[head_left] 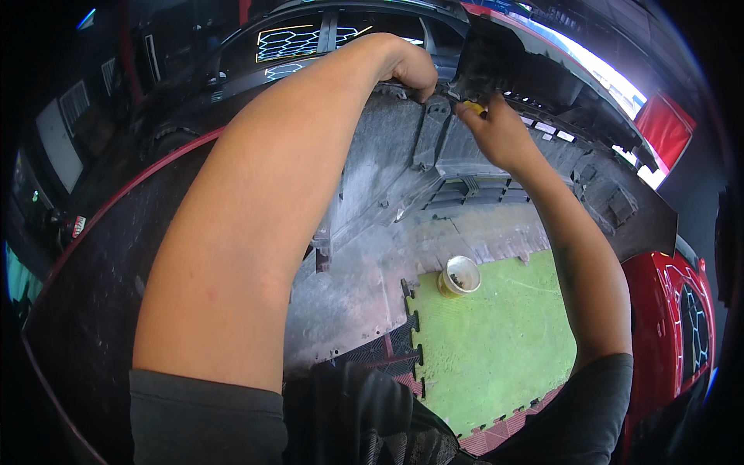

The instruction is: The person uses a screwdriver to remove fasteners from the underside of a car bumper and places them into a small cup. The person then uses the screwdriver to pry and remove a plastic trim piece from the bumper.

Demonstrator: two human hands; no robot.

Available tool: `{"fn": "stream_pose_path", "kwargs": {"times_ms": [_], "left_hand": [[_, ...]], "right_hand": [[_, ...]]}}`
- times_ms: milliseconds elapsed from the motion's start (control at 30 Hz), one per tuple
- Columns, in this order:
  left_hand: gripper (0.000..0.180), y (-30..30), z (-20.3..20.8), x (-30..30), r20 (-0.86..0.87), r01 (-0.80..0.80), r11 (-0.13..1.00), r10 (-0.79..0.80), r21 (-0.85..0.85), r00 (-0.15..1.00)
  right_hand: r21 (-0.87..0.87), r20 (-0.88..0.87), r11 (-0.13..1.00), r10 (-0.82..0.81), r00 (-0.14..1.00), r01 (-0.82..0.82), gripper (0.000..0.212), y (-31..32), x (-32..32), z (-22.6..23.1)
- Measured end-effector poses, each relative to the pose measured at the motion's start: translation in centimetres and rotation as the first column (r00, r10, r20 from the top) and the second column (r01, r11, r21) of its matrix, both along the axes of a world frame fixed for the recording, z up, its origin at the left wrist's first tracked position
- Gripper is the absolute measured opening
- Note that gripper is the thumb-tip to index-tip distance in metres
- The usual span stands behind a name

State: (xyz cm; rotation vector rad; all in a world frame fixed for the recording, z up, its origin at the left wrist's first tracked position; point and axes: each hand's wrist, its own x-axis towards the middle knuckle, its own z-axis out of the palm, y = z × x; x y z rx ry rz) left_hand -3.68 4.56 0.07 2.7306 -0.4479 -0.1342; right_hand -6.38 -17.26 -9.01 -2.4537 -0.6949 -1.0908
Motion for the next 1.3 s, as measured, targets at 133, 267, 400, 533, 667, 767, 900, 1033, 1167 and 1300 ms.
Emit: {"fn": "stream_pose_path", "kwargs": {"times_ms": [133,267,400,533,667,767,900,1033,1167,1300], "left_hand": [[0.075,1.2,0.0,0.0,-0.015,-0.019,0.999,0.02,0.034,1.0],[0.078,0.5,-0.2,-0.1,0.03,-0.024,0.999,0.022,0.048,0.999],[0.08,0.8,-0.1,0.4,-0.058,0.015,1.0,-0.014,0.008,0.998],[0.076,0.7,-0.6,0.4,-0.018,-0.02,1.0,0.019,-0.015,1.0],[0.071,0.6,-0.1,-0.4,-0.018,-0.021,1.0,0.022,0.015,1.0],[0.071,0.6,0.3,-0.7,-0.022,-0.009,0.999,0.01,0.048,1.0],[0.072,0.8,-0.1,-0.4,-0.01,-0.028,1.0,0.028,0.0,1.0],[0.071,0.8,-0.3,-0.2,-0.043,-0.043,0.999,0.042,-0.027,0.998],[0.066,0.7,0.1,-0.4,-0.072,-0.056,0.998,0.053,-0.035,0.996],[0.06,0.5,0.1,-0.2,-0.036,0.005,1.0,-0.005,-0.001,0.999]], "right_hand": [[-0.466,0.172,0.857,-0.155,0.973,0.219,0.039,3.3,-3.7,2.6],[-0.682,0.352,0.633,-0.154,0.923,0.366,0.038,3.1,-2.5,2.9],[-0.304,0.066,0.894,-0.325,0.943,0.33,0.038,4.1,-2.2,1.7],[0.336,-0.609,0.921,0.052,0.792,0.198,0.036,4.3,-2.6,3.9],[-0.353,-0.003,0.923,-0.166,0.986,0.154,0.029,2.1,-1.8,2.7],[-0.677,0.447,0.657,0.01,0.894,0.331,0.026,1.3,-1.6,2.6],[-0.667,0.397,0.654,-0.095,0.913,0.358,0.022,2.4,-0.9,1.4],[0.462,-0.662,0.875,0.233,0.712,0.144,0.036,3.9,-1.5,2.5],[0.329,-0.598,0.937,0.111,0.794,0.116,0.04,3.9,-2.9,2.8],[-0.48,0.28,0.836,-0.139,0.95,0.264,0.031,2.4,-1.6,1.6]]}}
